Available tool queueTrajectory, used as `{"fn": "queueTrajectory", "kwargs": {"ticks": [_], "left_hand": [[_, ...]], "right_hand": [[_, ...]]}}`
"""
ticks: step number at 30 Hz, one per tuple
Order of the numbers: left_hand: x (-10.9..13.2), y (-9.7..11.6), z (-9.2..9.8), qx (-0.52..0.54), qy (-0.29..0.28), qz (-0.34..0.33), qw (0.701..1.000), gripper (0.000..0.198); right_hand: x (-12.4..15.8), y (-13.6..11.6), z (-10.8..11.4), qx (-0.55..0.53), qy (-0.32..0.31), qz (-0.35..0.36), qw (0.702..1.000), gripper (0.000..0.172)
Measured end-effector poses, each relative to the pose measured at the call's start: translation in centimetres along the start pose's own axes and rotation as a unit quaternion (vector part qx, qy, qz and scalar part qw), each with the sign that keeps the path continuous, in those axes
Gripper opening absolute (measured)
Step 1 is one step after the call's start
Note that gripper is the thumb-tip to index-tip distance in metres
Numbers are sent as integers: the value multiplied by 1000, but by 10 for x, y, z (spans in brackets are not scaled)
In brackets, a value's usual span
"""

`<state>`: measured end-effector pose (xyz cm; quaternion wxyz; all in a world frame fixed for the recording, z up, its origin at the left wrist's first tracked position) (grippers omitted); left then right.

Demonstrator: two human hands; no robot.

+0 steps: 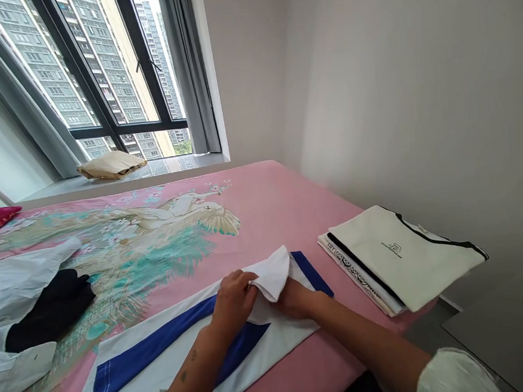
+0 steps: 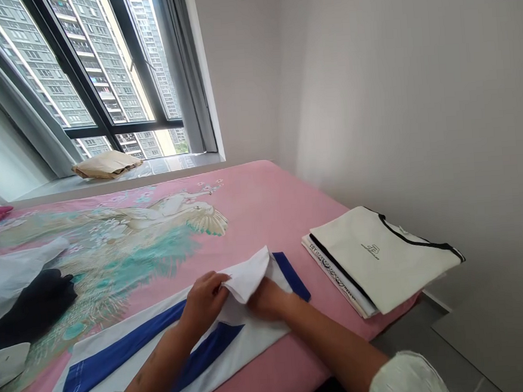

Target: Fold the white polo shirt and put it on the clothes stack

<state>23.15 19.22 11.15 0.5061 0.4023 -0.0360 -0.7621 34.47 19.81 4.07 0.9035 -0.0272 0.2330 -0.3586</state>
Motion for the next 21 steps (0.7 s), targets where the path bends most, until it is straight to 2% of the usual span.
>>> {"fn": "queueTrajectory", "kwargs": {"ticks": [3,5,8,12,17,19,21], "left_hand": [[26,9,-11,-41,-64,-73,994,22],[44,11,-22,-62,-99,-101,988,21],[68,11,-37,-78,-119,-119,983,19],[83,10,-47,-65,-107,-120,985,20],[88,14,-43,-36,-117,-102,987,23],[93,17,-37,-15,-118,-121,985,26],[98,16,-28,-3,-97,-144,985,33]], "right_hand": [[-6,40,-18,35,-51,-31,998,38],[-5,59,-19,48,-52,-47,996,36],[-3,72,-14,86,-49,-66,993,36],[-3,75,-7,130,-65,-92,985,38],[5,87,1,127,-46,-112,984,39],[12,97,7,109,-15,-141,984,38],[17,106,16,84,38,-157,983,35]]}}
Point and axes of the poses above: each hand's wrist, its own x-axis away from the middle knuckle, its own z-axis out of the back of the hand, y = z × x, the point moved 7 cm from there along -x, towards the middle knuckle, and after that the axes turned 14 degrees about y, right-handed, at the moved point
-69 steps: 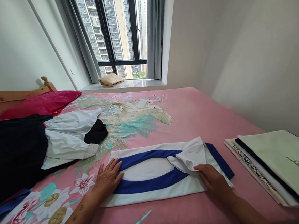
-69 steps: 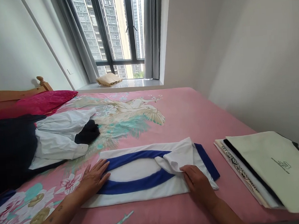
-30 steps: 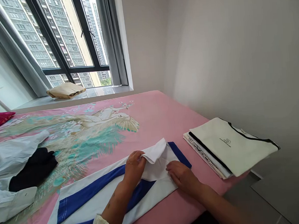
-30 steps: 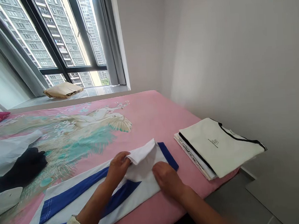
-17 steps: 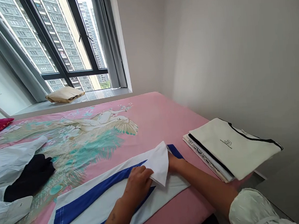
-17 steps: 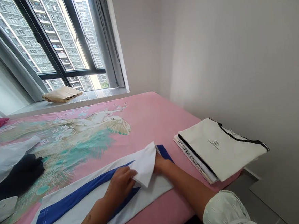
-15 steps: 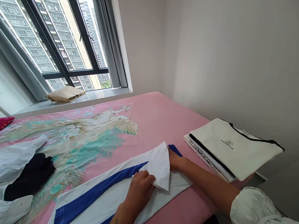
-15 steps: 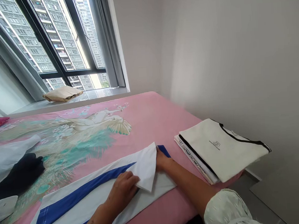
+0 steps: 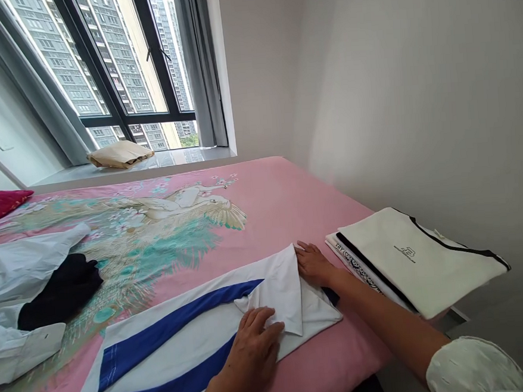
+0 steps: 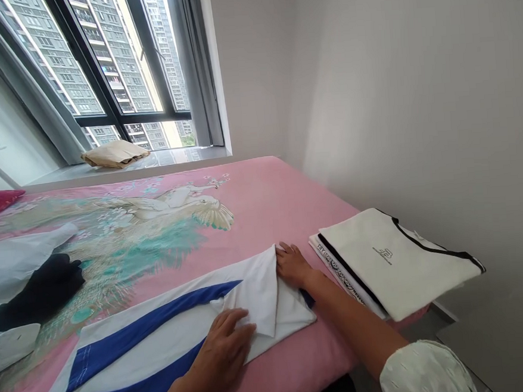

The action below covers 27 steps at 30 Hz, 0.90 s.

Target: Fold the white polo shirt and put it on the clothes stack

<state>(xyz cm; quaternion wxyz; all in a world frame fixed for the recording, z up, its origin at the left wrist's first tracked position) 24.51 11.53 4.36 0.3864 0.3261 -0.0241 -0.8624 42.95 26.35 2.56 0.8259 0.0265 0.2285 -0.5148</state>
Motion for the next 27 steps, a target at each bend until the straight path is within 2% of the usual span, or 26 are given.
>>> {"fn": "queueTrajectory", "kwargs": {"ticks": [2,4,6,8,11,13,15,18,20,24,27], "left_hand": [[9,-10,11,-14,53,6,998,40],[18,-28,22,-39,107,43,993,40],[24,-45,28,-66,128,72,987,38],[25,-51,28,-81,111,71,988,39],[19,-47,24,-83,70,41,993,41],[14,-42,21,-85,56,30,994,38],[10,-40,17,-89,55,30,994,33],[7,-41,14,-93,67,46,992,29],[6,-43,14,-95,84,56,990,26],[1,-45,20,-91,136,67,984,15],[-9,-50,28,-68,184,95,976,14]], "right_hand": [[1,7,14,-30,79,-20,996,32],[7,7,33,-62,167,-45,983,29],[20,-7,47,-110,216,-31,970,31],[37,-37,55,-167,200,37,965,38],[72,-85,54,-210,98,138,963,50],[91,-102,48,-196,46,159,966,56],[101,-104,43,-169,37,144,974,53],[102,-97,38,-148,65,110,981,27],[97,-92,38,-157,89,88,980,16],[82,-79,52,-208,141,-9,968,16],[71,-70,61,-264,145,-90,949,20]]}}
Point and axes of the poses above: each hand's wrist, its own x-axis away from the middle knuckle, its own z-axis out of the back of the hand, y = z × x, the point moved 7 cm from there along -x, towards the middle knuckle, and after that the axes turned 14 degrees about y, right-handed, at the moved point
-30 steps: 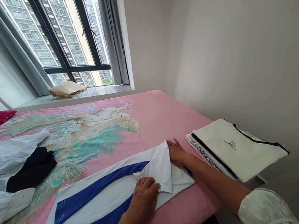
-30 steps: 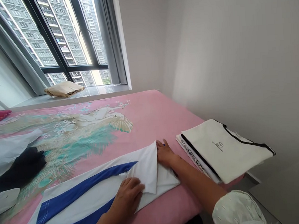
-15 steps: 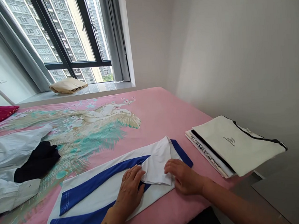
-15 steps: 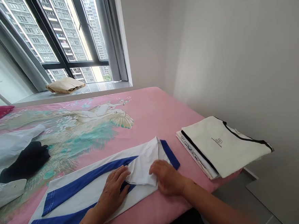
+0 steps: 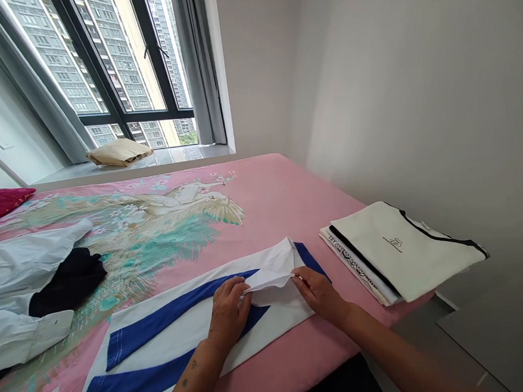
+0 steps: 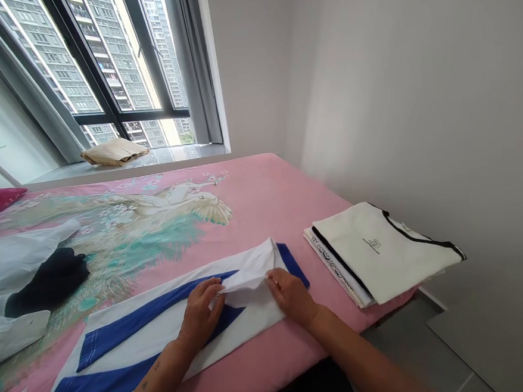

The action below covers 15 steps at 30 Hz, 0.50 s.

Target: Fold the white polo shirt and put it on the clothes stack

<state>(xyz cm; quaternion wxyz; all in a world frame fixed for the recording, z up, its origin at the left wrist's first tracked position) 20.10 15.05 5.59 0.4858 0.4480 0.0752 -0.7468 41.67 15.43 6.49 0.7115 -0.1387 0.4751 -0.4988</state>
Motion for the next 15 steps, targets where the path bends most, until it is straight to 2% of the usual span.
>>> {"fn": "queueTrajectory", "kwargs": {"ticks": [2,4,6,8,10,12,15], "left_hand": [[-11,0,4,24,15,12,1000,15],[-19,4,8,49,-3,-1,999,14],[-20,10,10,69,-68,-38,995,15],[-15,17,10,78,-154,-80,982,21],[-11,19,12,76,-189,-101,974,25],[-13,19,11,64,-161,-93,981,24],[-18,22,-5,33,-112,-76,990,23]], "right_hand": [[-7,1,4,-33,1,-36,999,22],[-10,0,9,-49,-6,-41,998,22],[-8,-3,12,-26,-38,-6,999,19],[1,-7,11,31,-98,51,993,14],[10,-9,9,85,-142,87,982,14],[12,-10,7,106,-132,83,982,18],[-1,-14,-5,89,-54,59,993,21]]}}
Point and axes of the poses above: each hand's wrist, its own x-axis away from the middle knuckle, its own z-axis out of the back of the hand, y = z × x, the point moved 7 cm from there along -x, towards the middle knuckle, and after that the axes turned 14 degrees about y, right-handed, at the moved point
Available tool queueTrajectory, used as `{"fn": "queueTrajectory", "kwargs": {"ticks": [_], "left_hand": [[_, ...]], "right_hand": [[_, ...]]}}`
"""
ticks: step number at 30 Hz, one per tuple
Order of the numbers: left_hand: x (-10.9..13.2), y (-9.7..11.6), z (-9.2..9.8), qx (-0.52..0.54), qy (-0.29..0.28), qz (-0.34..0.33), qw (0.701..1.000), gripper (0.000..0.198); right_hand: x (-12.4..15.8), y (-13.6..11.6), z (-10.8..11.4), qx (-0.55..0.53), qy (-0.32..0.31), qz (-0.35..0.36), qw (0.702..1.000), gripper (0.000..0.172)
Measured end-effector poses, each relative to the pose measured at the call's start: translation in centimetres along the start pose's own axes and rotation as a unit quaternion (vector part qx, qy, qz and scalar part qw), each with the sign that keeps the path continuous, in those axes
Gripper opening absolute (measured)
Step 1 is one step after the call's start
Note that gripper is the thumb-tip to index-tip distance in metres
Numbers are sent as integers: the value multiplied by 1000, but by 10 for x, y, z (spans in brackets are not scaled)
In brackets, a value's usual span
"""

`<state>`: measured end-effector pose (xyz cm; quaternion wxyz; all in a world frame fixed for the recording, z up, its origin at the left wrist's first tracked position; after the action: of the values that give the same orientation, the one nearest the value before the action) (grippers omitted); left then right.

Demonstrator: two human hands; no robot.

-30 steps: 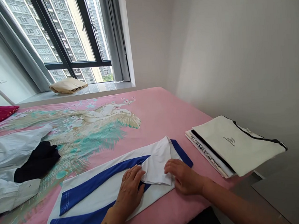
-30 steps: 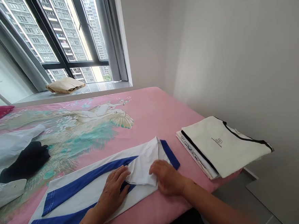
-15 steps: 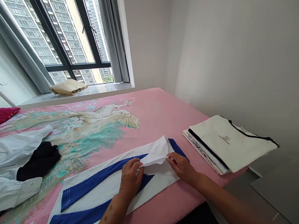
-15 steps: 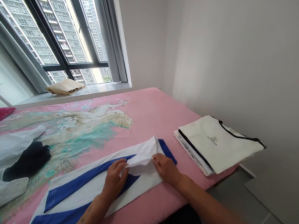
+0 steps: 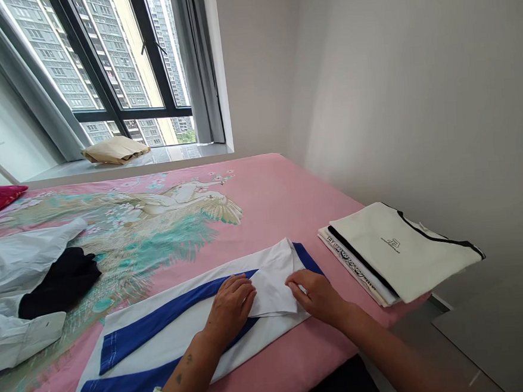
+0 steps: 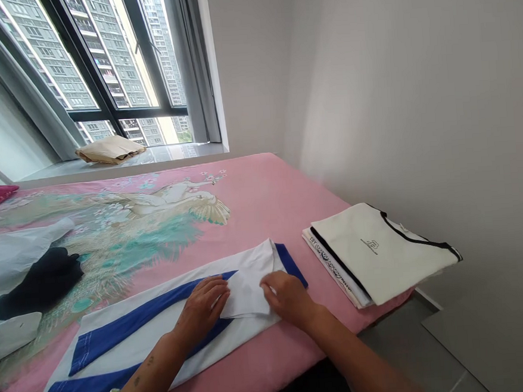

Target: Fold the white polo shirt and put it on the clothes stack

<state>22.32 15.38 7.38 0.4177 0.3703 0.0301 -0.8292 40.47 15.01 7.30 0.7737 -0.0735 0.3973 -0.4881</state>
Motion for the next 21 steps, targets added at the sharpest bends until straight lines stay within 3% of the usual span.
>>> {"fn": "queueTrajectory", "kwargs": {"ticks": [3,7,9,13,18,21], "left_hand": [[-2,-1,-31,-57,-18,32,998,33],[16,-10,-61,-109,-70,87,988,59],[22,-10,-64,-106,-85,89,987,69],[16,5,-62,-73,-101,46,991,67],[18,20,-70,-22,-119,7,993,88],[27,21,-74,-16,-102,-10,995,78]], "right_hand": [[-24,7,-16,12,59,-23,998,22],[-50,62,-20,107,107,-119,981,25],[-58,95,-16,132,111,-155,973,29],[-68,142,-21,142,55,-187,971,37],[-81,163,-45,126,-7,-207,970,22],[-87,170,-54,112,-12,-215,970,20]]}}
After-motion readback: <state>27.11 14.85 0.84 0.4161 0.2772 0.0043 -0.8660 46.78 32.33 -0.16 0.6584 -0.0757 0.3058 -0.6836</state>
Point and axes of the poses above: each hand's wrist, its own x-axis away from the middle knuckle, its own z-axis out of the back of the hand, y = z × x, the point moved 7 cm from there along -x, towards the middle knuckle, and after that the axes turned 14 degrees about y, right-handed, at the moved point
